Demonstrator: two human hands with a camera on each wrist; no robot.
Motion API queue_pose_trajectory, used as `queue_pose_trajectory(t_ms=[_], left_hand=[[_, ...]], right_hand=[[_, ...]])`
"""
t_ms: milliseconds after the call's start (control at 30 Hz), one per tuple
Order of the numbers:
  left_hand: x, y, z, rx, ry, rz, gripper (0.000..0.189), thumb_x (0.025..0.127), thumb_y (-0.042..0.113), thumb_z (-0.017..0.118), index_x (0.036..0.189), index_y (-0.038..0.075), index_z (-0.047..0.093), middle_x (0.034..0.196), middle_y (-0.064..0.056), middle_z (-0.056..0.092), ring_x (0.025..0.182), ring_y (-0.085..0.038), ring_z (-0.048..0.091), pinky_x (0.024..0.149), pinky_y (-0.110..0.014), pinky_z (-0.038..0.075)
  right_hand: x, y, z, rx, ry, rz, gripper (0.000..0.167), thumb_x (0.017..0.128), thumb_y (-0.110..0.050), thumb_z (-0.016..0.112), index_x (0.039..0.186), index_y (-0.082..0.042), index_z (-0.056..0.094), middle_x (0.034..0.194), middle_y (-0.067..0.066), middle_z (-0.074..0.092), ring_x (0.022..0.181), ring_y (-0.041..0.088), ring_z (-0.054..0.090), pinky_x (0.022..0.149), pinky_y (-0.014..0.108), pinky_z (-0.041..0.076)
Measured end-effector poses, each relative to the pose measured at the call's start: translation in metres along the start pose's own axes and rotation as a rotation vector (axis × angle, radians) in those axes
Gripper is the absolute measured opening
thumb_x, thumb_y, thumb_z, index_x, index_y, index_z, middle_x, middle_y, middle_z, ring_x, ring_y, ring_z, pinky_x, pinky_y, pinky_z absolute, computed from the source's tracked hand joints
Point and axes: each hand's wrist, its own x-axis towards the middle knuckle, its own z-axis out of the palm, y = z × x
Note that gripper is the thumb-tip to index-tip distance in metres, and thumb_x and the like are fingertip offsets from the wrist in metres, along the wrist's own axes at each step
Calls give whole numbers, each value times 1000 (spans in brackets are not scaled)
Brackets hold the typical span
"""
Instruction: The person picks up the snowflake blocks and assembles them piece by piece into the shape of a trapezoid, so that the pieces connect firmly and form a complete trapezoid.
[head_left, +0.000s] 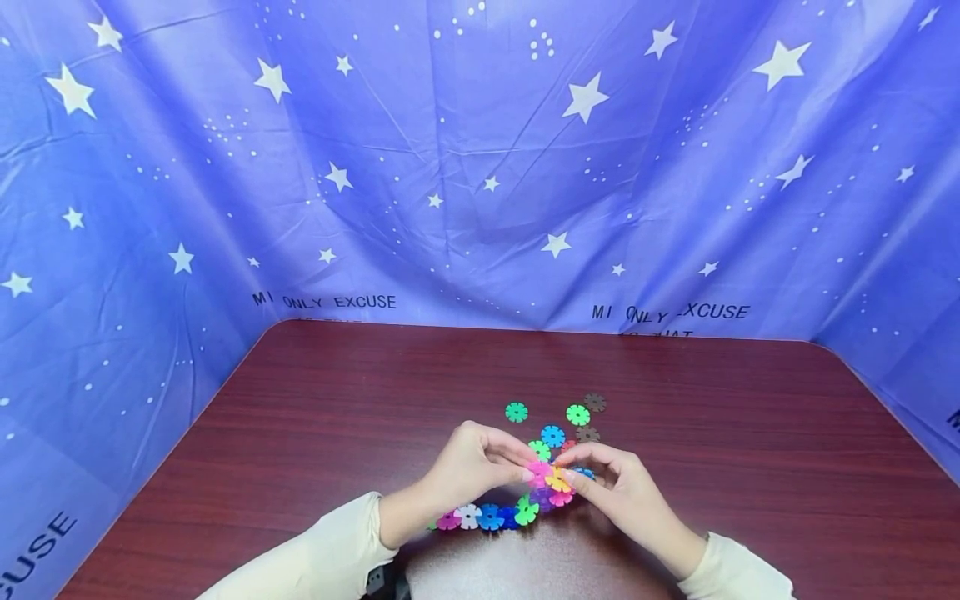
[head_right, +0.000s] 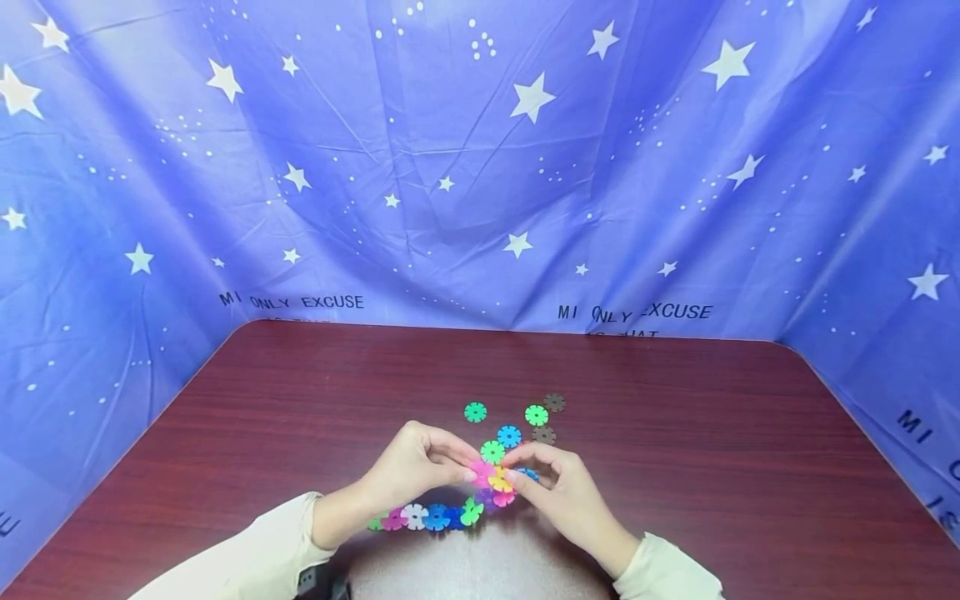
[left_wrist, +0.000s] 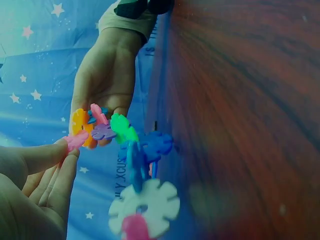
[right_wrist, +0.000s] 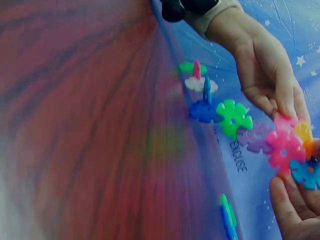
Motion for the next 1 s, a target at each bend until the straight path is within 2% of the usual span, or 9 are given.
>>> queue_pose_trajectory(t_ms=[133,233,300,400,533,667,867,1000], left_hand=[[0,1,3,-23,5,-12,12,76,9,78,86,4,75,81,-9,73,72,-12,69,64,-23,55],[2,1,3,-7,-1,-2,12,75,8,78,86,4,75,82,-9,73,72,-11,69,64,-22,55],[4,0,0,10,-21,9,13,76,7,78,88,3,75,84,-10,73,74,-11,69,66,-22,55],[10,0,-11,36,-63,17,19,76,6,77,94,0,73,89,-12,72,78,-11,69,71,-23,55],[27,-5,-32,23,-75,4,26,76,2,76,100,-5,69,95,-18,71,83,-16,69,78,-27,54],[51,-22,-47,-20,-42,-52,26,78,-2,73,103,-9,67,96,-22,69,84,-19,70,79,-29,54],[77,-44,-54,-30,-10,-130,28,78,-6,71,105,-9,67,102,-21,69,90,-23,69,77,-30,55],[85,-49,-55,38,-41,-106,29,77,-5,73,106,-6,68,104,-17,69,98,-24,66,77,-29,55]], right_hand=[[1,-3,5,-23,-27,20,11,88,-10,66,97,-13,70,92,-1,69,77,11,61,66,26,52],[1,-3,5,-30,-29,42,9,87,-11,66,95,-13,71,87,-1,69,70,11,60,58,26,51],[1,-3,4,-36,-25,69,8,87,-12,68,93,-13,71,84,-2,69,66,10,58,53,25,48],[1,-3,0,-47,-30,87,7,86,-13,68,92,-13,73,84,-2,70,67,10,59,54,25,48],[2,-2,-8,-31,-74,78,8,87,-12,67,91,-12,73,83,-1,70,72,11,61,61,26,51],[2,-1,-15,-10,-136,88,8,88,-11,65,91,-10,72,79,-2,67,68,8,56,56,26,50],[2,1,-17,20,-183,116,8,89,-10,64,92,-7,70,78,-4,65,64,3,53,50,26,48],[3,-1,-17,30,-179,131,8,89,-11,64,93,-6,70,77,-3,64,62,2,52,48,25,46]])
